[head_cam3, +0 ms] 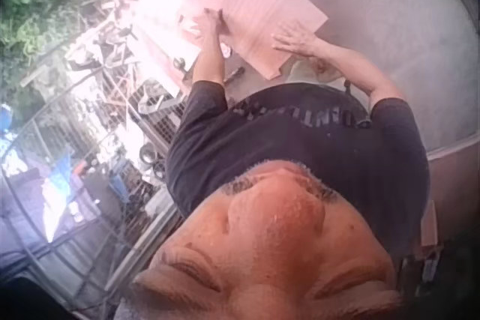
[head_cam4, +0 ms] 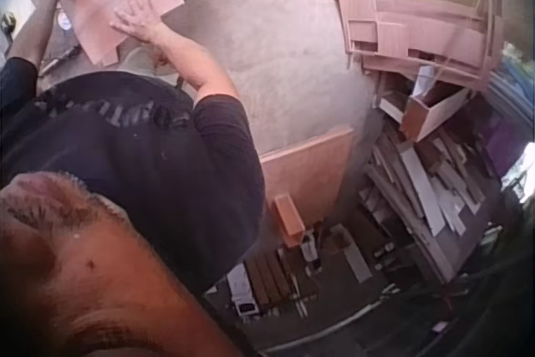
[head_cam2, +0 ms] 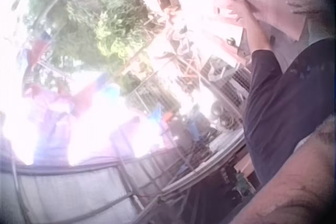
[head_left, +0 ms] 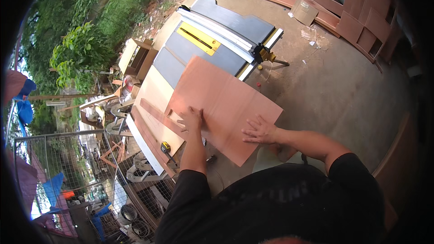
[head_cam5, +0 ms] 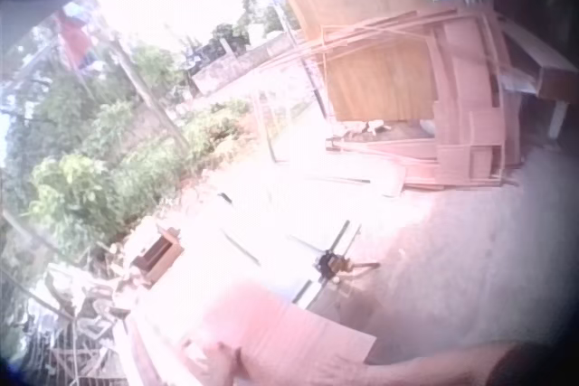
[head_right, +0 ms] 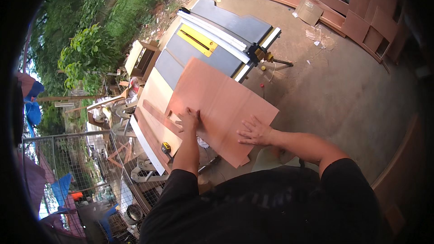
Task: The person measures and marks a wooden board with a tape measure and pencil, then uses a table saw to cut the board into smaller pieces. The person handles the cut pieces and places them aside.
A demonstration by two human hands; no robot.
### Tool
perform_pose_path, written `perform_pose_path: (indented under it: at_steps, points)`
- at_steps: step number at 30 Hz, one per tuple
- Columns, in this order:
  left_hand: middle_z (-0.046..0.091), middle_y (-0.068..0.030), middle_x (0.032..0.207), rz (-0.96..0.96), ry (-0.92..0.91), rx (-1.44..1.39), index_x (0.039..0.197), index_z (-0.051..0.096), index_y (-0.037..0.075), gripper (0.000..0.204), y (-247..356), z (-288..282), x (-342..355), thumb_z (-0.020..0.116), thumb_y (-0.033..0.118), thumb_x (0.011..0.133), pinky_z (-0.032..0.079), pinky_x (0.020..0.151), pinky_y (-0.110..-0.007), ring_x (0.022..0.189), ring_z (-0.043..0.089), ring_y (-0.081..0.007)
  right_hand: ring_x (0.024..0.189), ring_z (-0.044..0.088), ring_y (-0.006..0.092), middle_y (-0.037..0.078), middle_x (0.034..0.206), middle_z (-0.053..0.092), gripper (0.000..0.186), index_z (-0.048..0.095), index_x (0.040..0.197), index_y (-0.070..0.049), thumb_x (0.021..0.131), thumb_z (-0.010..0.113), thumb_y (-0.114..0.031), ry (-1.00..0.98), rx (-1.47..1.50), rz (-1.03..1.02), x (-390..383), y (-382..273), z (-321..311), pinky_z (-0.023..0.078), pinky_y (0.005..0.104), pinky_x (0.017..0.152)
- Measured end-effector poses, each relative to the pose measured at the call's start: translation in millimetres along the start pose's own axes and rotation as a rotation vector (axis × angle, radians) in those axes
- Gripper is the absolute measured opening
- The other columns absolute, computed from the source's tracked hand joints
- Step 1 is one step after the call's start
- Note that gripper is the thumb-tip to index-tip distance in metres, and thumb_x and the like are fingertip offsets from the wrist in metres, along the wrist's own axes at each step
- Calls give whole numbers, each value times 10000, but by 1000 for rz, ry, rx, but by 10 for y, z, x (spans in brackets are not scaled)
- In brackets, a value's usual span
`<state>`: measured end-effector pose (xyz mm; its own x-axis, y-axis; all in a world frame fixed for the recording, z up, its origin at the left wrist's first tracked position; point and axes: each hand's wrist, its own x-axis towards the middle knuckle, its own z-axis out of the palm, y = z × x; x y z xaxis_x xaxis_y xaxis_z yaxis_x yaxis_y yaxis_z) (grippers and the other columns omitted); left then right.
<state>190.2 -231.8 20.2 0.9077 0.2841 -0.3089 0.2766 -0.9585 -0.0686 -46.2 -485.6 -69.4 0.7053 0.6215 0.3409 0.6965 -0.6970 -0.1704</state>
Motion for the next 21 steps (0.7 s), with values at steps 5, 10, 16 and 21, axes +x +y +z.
perform_pose_path:
  at_steps: [5, 10, 16, 21]
  points:
    - [547, -166, 1426, 217, 97, -12, 1286, 669, 184, 430, -21, 0, 9, 635, 431, 936, 311, 1068, -744, 1359, 451, -419, 1409, 415, 430, 28, 1556, 450, 437, 542, 1425, -371, 1012, 401, -339, -70, -10, -1, 833, 78, 309, 311, 749, 1052]
    - [651, -192, 1210, 781, 478, -670, 1159, 693, 28, 285, -285, 89, -466, 705, 164, 908, 495, 965, -393, 1130, 632, -338, 1439, 381, 417, 28, 1577, 426, 445, 527, 1442, -392, 1029, 376, -333, -210, -29, 42, 1649, 367, 405, 297, 739, 1075]
    - [682, -126, 949, 813, 34, -677, 1103, 695, 28, 262, -1230, 663, -1559, 724, 163, 880, 525, 780, -409, 855, 657, -321, 1465, 338, 393, 0, 1602, 386, 661, 458, 1498, -384, 877, 681, -402, -269, -132, 56, 2369, 564, 447, 287, 730, 1091]
    - [682, -194, 1207, 208, -481, -346, 1260, 669, 46, 524, -1932, 1869, -2016, 713, 404, 880, 508, 965, -460, 1125, 646, -385, 1350, 462, 319, 102, 1422, 514, 627, 561, 1373, -231, 792, 765, -344, -69, 21, -162, 2341, 124, 388, 391, 565, 1050]
